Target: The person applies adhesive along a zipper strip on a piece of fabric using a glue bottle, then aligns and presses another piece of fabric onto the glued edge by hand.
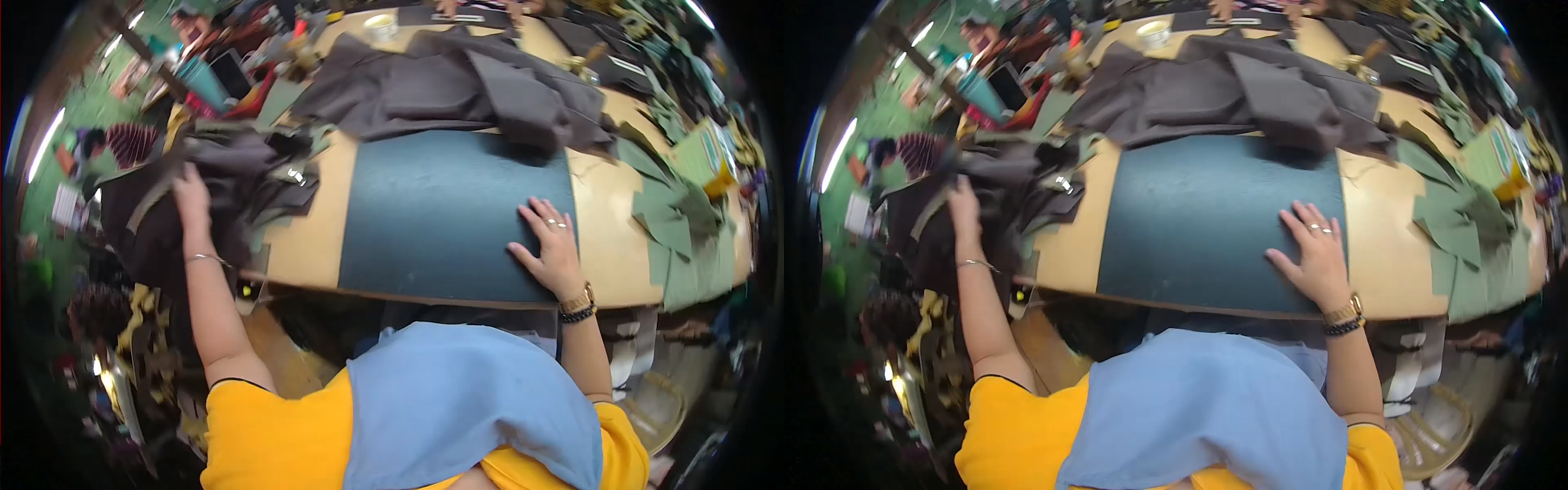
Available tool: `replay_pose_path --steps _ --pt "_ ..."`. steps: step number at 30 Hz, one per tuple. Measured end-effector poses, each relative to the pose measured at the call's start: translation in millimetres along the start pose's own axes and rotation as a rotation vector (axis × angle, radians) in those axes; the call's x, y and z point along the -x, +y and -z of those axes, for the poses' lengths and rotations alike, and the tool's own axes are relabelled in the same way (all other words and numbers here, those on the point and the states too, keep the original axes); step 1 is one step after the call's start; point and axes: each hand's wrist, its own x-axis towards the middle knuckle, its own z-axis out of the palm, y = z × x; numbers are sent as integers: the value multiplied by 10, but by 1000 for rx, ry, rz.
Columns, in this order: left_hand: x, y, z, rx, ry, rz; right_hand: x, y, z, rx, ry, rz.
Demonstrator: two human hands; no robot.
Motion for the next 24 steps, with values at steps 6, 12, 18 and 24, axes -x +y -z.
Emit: replay_pose_path --steps 6,12,18,24 --pt "958 286 -742 -740 -538 -74 27 34 -49 -22 52 -6" --pt "618 -394 -566 -647 -430 -166 8 46 -46 -64 48 -8" --pt "439 -240 -419 -683 -231 -299 6 40 -37 -66 51 -14" --pt "116 262 98 -365 18 -396 8 58 -61 -84 56 -22"
